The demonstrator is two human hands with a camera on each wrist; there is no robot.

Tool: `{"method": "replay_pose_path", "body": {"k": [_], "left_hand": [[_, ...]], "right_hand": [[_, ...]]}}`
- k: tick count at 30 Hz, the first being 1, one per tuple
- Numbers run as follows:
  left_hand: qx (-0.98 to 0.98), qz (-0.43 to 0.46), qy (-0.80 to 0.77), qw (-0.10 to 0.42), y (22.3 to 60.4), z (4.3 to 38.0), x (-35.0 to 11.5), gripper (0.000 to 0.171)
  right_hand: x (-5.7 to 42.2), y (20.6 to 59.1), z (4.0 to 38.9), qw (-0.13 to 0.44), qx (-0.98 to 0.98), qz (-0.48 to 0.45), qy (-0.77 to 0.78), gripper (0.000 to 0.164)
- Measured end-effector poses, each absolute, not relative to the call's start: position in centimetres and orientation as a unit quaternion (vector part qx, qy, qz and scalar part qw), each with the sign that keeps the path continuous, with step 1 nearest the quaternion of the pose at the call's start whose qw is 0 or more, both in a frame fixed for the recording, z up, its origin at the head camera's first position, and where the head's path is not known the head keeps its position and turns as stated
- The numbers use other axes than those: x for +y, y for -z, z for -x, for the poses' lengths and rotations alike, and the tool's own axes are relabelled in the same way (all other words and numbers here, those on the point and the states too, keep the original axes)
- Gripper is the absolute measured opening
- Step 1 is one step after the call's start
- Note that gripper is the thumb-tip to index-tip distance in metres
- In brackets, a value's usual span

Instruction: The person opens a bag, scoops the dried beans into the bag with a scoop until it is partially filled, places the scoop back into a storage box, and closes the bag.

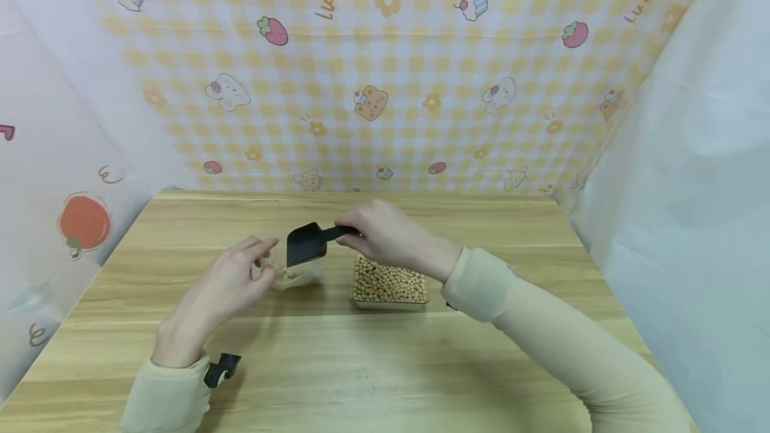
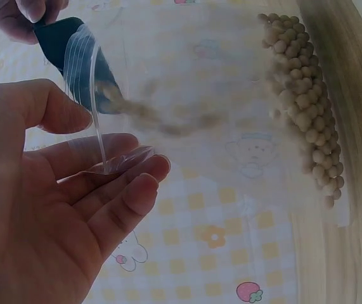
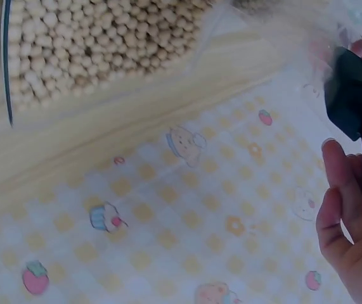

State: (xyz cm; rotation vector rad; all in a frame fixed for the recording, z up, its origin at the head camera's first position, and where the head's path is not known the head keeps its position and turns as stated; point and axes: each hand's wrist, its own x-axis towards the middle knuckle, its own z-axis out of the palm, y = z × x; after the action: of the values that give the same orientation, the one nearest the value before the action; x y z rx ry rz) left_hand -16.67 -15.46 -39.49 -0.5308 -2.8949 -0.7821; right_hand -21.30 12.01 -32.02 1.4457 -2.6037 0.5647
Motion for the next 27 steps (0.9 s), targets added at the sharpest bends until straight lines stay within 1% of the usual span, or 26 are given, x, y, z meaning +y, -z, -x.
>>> {"method": "replay_pose_path", "body": {"k": [3,8,10,13,14,17,18,22,27], "left_hand": [[-0.949,0.174,0.256,0.054,39.5,16.6,-15.6,0.05],[-0.95,0.172,0.256,0.051,39.6,16.6,-15.6,0.051],[-0.95,0.173,0.256,0.052,39.6,16.6,-15.6,0.051],[-0.949,0.177,0.257,0.053,39.6,16.7,-15.6,0.051],[-0.948,0.178,0.257,0.054,39.7,16.7,-15.6,0.051],[-0.947,0.181,0.26,0.052,39.6,16.7,-15.4,0.051],[-0.946,0.182,0.261,0.052,39.6,16.7,-15.4,0.051],[-0.946,0.183,0.263,0.05,39.6,16.6,-15.3,0.051],[-0.946,0.179,0.268,0.043,39.5,16.4,-15.5,0.05]], "right_hand": [[11.8,31.2,21.1,0.058,-0.861,-0.479,-0.16,0.015],[12.0,30.4,20.8,0.067,-0.862,-0.479,-0.151,0.017],[12.4,30.2,20.6,0.07,-0.86,-0.478,-0.165,0.015],[13.6,30.2,20.5,0.077,-0.857,-0.471,-0.196,0.005],[14.2,30.2,20.4,0.078,-0.858,-0.464,-0.207,0.005],[16.6,30.5,20.2,0.091,-0.865,-0.439,-0.227,0.019],[17.5,30.6,20.0,0.094,-0.869,-0.428,-0.231,0.021],[21.4,31.5,19.6,0.092,-0.883,-0.398,-0.231,0.017],[25.4,32.3,19.1,0.086,-0.891,-0.393,-0.209,0.013]]}}
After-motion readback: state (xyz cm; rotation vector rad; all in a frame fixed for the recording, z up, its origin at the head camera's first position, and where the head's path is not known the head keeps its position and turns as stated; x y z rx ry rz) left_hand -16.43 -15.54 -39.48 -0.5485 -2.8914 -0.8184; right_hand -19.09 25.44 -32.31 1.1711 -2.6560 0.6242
